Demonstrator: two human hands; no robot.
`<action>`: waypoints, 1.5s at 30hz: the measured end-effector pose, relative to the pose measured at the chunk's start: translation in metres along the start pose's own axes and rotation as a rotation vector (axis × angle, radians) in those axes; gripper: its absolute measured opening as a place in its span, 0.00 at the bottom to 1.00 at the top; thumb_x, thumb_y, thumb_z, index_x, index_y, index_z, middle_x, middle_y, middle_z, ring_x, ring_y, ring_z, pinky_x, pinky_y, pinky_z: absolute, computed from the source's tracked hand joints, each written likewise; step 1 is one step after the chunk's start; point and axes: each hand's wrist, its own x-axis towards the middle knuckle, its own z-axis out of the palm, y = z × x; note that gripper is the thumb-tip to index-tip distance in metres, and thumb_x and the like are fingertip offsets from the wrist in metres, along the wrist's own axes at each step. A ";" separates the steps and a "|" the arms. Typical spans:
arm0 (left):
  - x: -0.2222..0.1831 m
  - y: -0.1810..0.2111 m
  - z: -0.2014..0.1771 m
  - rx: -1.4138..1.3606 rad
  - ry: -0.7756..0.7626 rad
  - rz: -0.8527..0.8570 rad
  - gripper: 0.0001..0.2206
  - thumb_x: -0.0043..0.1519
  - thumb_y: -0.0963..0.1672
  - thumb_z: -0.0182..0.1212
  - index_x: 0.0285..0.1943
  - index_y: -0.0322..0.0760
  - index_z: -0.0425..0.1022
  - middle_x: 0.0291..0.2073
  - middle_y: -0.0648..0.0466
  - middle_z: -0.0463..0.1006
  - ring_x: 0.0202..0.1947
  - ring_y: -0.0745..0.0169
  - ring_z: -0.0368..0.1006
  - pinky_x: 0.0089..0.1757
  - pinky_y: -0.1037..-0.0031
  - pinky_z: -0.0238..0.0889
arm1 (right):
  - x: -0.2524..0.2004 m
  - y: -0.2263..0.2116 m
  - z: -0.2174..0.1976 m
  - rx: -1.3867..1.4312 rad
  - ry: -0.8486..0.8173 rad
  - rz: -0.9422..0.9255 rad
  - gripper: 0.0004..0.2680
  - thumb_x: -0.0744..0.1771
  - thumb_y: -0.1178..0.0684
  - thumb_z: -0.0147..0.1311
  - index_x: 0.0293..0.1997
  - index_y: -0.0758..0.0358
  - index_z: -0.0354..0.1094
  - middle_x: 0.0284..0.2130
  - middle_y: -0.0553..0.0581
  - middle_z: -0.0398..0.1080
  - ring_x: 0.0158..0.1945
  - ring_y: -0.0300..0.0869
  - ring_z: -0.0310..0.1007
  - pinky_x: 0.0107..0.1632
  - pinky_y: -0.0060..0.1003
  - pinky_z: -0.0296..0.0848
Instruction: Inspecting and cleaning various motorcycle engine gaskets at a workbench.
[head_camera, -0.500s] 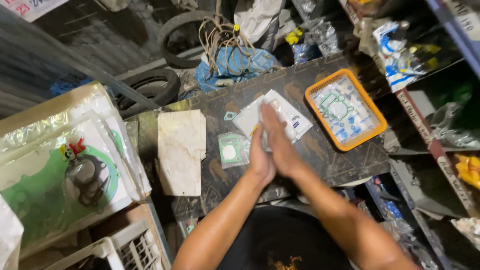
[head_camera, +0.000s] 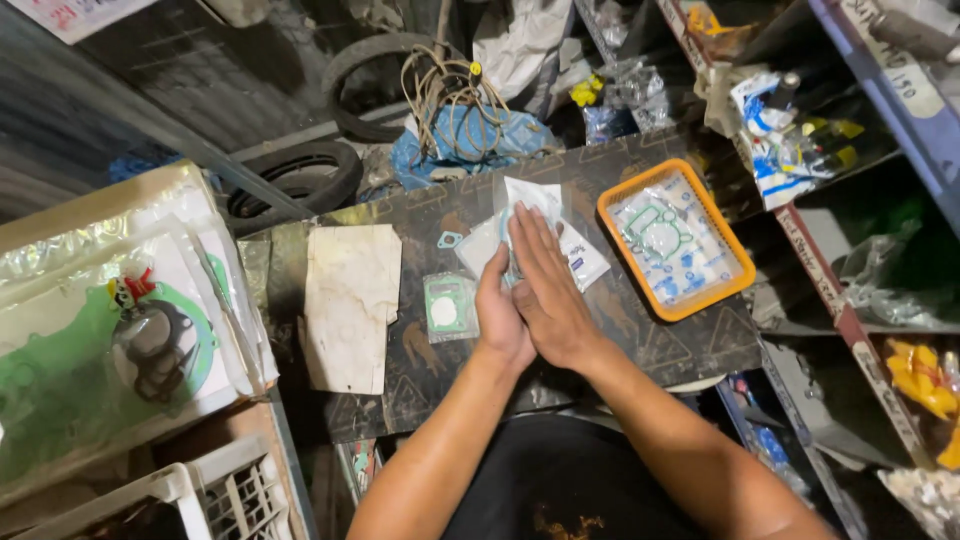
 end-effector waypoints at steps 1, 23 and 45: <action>0.001 -0.002 0.004 0.001 -0.004 0.008 0.27 0.62 0.54 0.57 0.64 0.33 0.72 0.58 0.39 0.76 0.59 0.49 0.73 0.60 0.58 0.64 | 0.000 0.006 -0.002 0.002 0.001 -0.009 0.29 0.72 0.32 0.24 0.78 0.66 0.39 0.77 0.67 0.35 0.79 0.61 0.27 0.77 0.52 0.26; 0.029 -0.090 0.013 0.179 -0.040 0.061 0.24 0.68 0.50 0.53 0.70 0.35 0.65 0.66 0.45 0.68 0.67 0.55 0.64 0.65 0.62 0.56 | -0.045 0.073 -0.055 0.078 0.021 0.080 0.20 0.73 0.50 0.36 0.75 0.69 0.49 0.74 0.70 0.46 0.77 0.63 0.37 0.76 0.57 0.33; 0.075 -0.174 0.049 0.791 -0.270 0.336 0.22 0.73 0.48 0.40 0.72 0.35 0.65 0.69 0.35 0.62 0.71 0.32 0.54 0.66 0.47 0.49 | -0.115 0.216 -0.076 0.417 0.989 0.872 0.17 0.69 0.61 0.51 0.67 0.67 0.60 0.55 0.68 0.63 0.58 0.50 0.63 0.63 0.48 0.60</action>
